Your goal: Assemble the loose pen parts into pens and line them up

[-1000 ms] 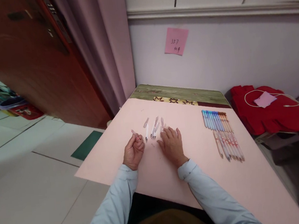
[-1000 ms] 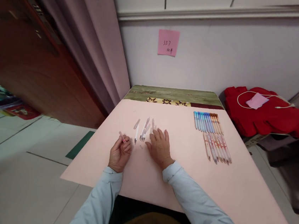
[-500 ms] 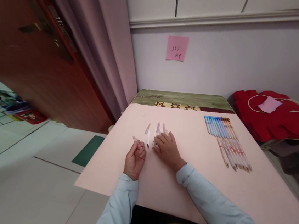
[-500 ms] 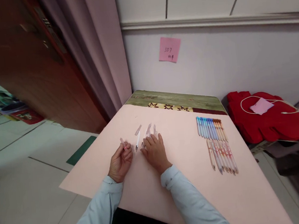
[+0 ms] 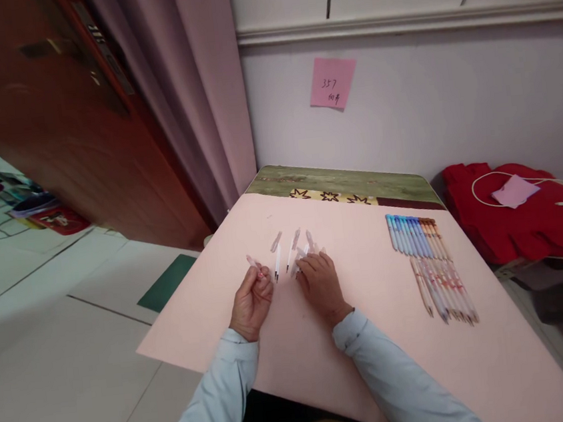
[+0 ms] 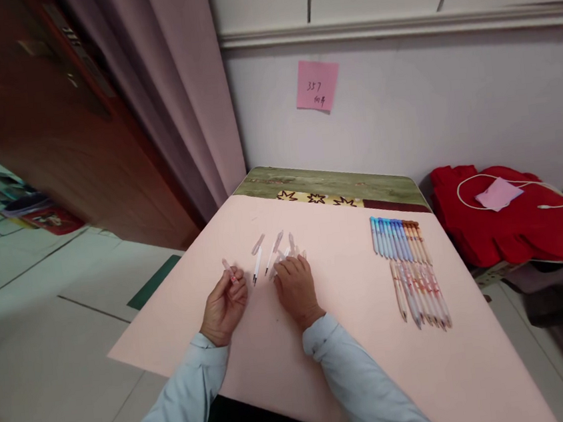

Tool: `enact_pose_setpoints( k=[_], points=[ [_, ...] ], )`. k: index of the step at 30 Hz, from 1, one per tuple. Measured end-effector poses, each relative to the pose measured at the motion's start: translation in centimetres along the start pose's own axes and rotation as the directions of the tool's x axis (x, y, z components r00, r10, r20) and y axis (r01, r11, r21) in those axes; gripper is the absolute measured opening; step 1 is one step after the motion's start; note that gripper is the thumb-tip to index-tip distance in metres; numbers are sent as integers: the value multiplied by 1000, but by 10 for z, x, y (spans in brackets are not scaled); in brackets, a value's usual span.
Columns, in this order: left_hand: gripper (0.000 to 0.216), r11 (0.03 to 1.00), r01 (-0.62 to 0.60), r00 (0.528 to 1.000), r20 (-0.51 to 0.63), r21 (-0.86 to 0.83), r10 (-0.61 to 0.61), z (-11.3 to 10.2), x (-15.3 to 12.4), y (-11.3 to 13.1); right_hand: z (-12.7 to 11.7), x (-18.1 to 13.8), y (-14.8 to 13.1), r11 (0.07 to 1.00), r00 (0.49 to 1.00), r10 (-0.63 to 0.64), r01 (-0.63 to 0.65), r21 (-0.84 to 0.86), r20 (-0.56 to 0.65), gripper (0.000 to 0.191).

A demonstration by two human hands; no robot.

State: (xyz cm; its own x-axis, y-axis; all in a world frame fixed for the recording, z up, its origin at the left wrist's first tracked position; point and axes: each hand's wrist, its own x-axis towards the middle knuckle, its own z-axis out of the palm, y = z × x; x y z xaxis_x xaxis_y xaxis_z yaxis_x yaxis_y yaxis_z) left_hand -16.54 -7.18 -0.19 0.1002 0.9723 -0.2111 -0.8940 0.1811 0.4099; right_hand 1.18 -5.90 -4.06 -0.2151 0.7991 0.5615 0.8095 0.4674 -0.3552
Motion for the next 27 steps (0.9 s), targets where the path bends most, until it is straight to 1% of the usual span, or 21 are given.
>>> enact_pose_setpoints(
  k=[5, 7, 12, 14, 16, 18, 20, 21, 23, 25, 27],
  points=[
    [10, 999, -33, 999, 9, -20, 33, -1, 0, 0, -6, 2, 1, 999, 997, -26, 28, 37, -71, 28],
    [11, 998, -49, 999, 5, -32, 49, -2, 0, 0, -9, 2, -1, 998, 996, -41, 45, 51, -78, 27],
    [10, 997, -56, 998, -3, -49, 56, -5, 0, 0, -12, -1, -6, 997, 997, -81, 81, 5, -17, 24],
    [8, 997, -54, 999, 1, -54, 54, -5, 0, 0, -15, 2, -7, 998, 998, -61, 60, -27, -9, 23],
    [6, 997, -53, 999, 8, -53, 53, -6, 1, 0, -19, 12, -6, 997, 999, -30, 31, -64, 11, 24],
    [5, 997, -56, 998, 16, -48, 57, -6, 1, 0, -23, 31, -4, 993, 998, -8, 15, -119, 66, 27],
    [6, 997, -62, 998, 16, -40, 63, -6, 2, 0, -25, 55, 0, 981, 986, 0, 32, -192, 167, 28],
    [7, 997, -64, 998, 12, -36, 65, -6, 2, 0, -24, 67, 2, 970, 972, 1, 56, -235, 235, 28],
    [8, 997, -67, 998, 2, -30, 67, -6, 3, 0, -20, 89, 6, 942, 925, -26, 149, -300, 378, 29],
    [9, 998, -63, 998, -2, -33, 63, -6, 4, 0, -11, 106, 9, 924, 884, -72, 234, -303, 462, 28],
    [10, 998, -55, 998, -4, -43, 55, -6, 4, 0, -2, 116, 12, 912, 850, -125, 302, -279, 511, 26]
  ],
)
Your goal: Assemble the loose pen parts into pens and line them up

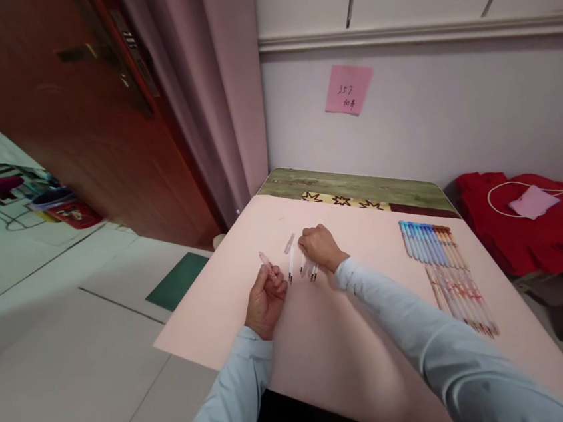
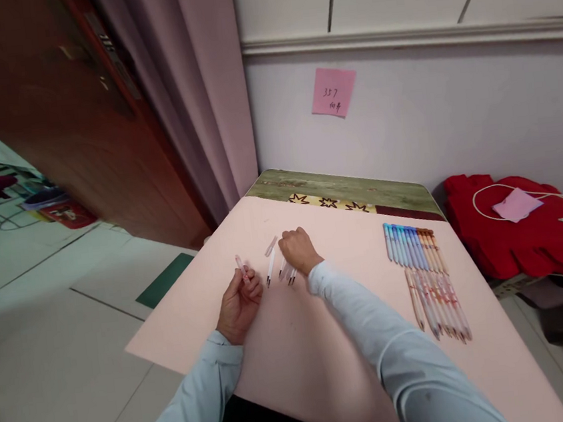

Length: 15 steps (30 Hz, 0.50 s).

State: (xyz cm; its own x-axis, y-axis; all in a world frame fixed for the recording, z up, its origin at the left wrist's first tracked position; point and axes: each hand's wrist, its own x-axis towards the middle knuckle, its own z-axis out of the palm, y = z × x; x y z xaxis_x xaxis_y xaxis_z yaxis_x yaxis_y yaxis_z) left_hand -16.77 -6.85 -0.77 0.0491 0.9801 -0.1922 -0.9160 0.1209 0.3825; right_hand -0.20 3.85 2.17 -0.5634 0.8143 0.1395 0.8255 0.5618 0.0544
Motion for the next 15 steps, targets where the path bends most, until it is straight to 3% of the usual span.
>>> enact_pose_setpoints(
  k=[8, 12, 15],
  points=[
    [11, 1000, 7, 1000, -12, -15, -8, 1, -1, 1, 6, 23, -3, 971, 968, -235, 237, -10, 89, 24],
    [12, 1000, 11, 1000, 3, -27, -11, 0, -1, 1, 7, 31, -4, 972, 970, -235, 233, 30, 64, 18],
    [14, 1000, 6, 1000, 6, -22, -6, -1, -1, 1, 4, 32, -1, 985, 988, -152, 152, 86, -7, 12]
  ],
)
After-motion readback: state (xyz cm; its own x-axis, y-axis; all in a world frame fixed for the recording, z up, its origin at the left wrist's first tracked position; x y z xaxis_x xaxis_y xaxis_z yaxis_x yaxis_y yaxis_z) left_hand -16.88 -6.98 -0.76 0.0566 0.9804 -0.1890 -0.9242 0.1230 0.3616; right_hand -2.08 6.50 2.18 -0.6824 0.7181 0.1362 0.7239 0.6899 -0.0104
